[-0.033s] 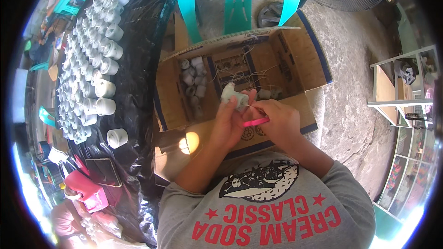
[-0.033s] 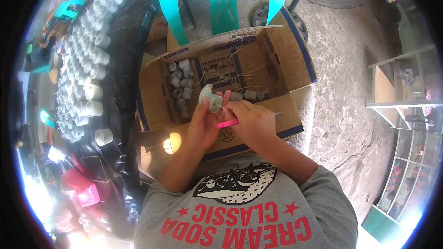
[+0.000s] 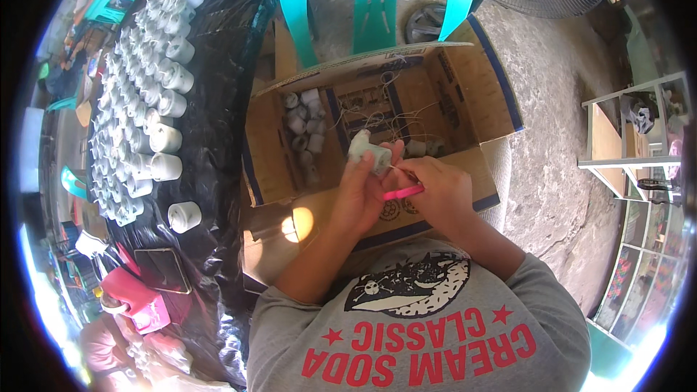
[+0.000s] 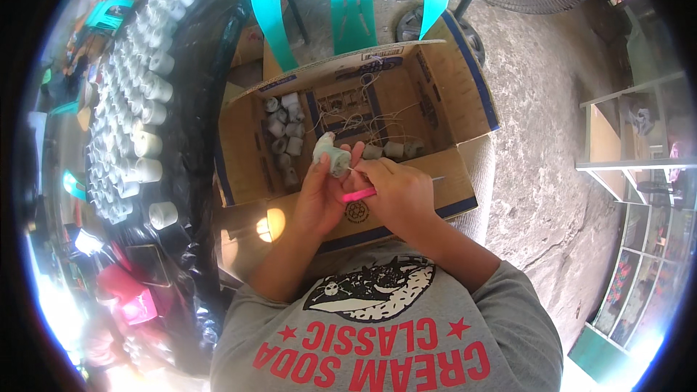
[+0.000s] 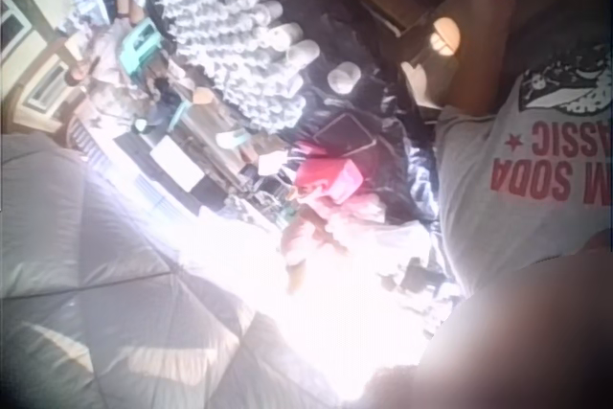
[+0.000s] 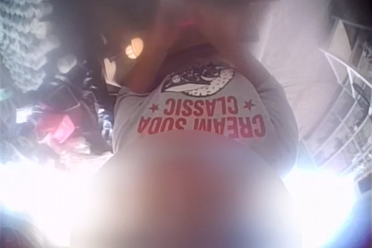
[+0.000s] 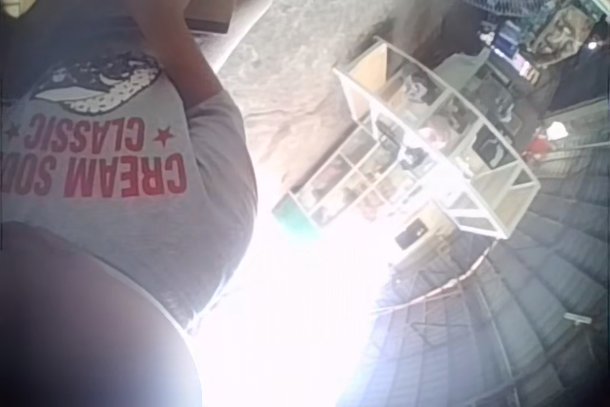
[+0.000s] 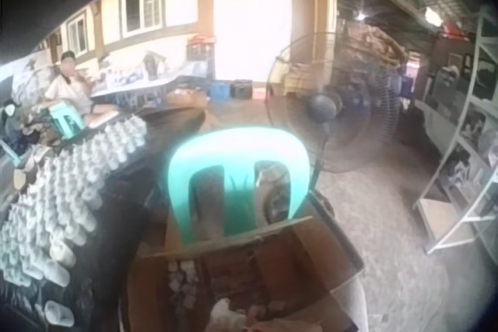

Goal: The person repeatedly picks small white cylindrical objects from a cardboard box, threads a white string through them, and uses pink scissors to cut the string. The person handles the objects one at a time and places them back into the box after cutting.

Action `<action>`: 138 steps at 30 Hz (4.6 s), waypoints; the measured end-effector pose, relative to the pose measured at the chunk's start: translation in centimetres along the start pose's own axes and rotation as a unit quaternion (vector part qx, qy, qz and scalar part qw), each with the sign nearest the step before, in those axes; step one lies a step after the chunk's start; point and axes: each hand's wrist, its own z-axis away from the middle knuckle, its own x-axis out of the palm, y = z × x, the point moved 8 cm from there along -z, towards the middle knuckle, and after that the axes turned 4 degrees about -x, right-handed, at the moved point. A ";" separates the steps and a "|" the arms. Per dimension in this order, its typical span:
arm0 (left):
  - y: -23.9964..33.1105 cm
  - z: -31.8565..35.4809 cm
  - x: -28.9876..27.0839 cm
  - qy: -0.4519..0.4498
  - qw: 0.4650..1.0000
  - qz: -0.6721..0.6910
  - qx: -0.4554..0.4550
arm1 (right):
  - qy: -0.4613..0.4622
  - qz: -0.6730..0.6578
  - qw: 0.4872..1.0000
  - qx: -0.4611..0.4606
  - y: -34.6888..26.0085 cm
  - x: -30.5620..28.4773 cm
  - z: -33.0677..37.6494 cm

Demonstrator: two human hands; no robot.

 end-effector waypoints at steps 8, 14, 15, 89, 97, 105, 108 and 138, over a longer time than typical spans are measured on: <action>-0.2 -0.6 0.4 -0.011 0.999 -0.032 -0.009 | -0.019 0.034 0.999 0.000 0.1 -0.3 -0.2; -0.5 -0.7 0.6 -0.018 0.999 -0.028 -0.017 | -0.016 0.025 1.000 -0.006 0.1 -0.7 -0.1; -0.5 -0.7 0.6 -0.017 0.999 -0.028 -0.018 | -0.014 0.021 1.000 -0.007 0.1 -0.7 -0.2; 0.0 -0.3 1.1 -0.033 0.999 -0.034 0.005 | 0.011 0.000 1.000 -0.013 0.7 -1.0 0.4; -0.2 -0.3 1.1 -0.041 0.998 -0.044 -0.001 | 0.055 -0.009 0.998 -0.015 0.9 -1.1 0.5; -0.3 -0.4 0.9 -0.038 0.999 -0.037 -0.002 | 0.034 -0.012 0.999 -0.018 0.9 -0.8 0.5; -0.5 -0.5 0.8 -0.033 0.999 -0.038 -0.005 | 0.025 -0.018 0.999 -0.018 0.8 -0.7 0.4; -0.1 -0.7 0.2 0.007 0.998 -0.056 0.022 | -0.018 -0.020 1.000 -0.012 1.5 -1.0 0.1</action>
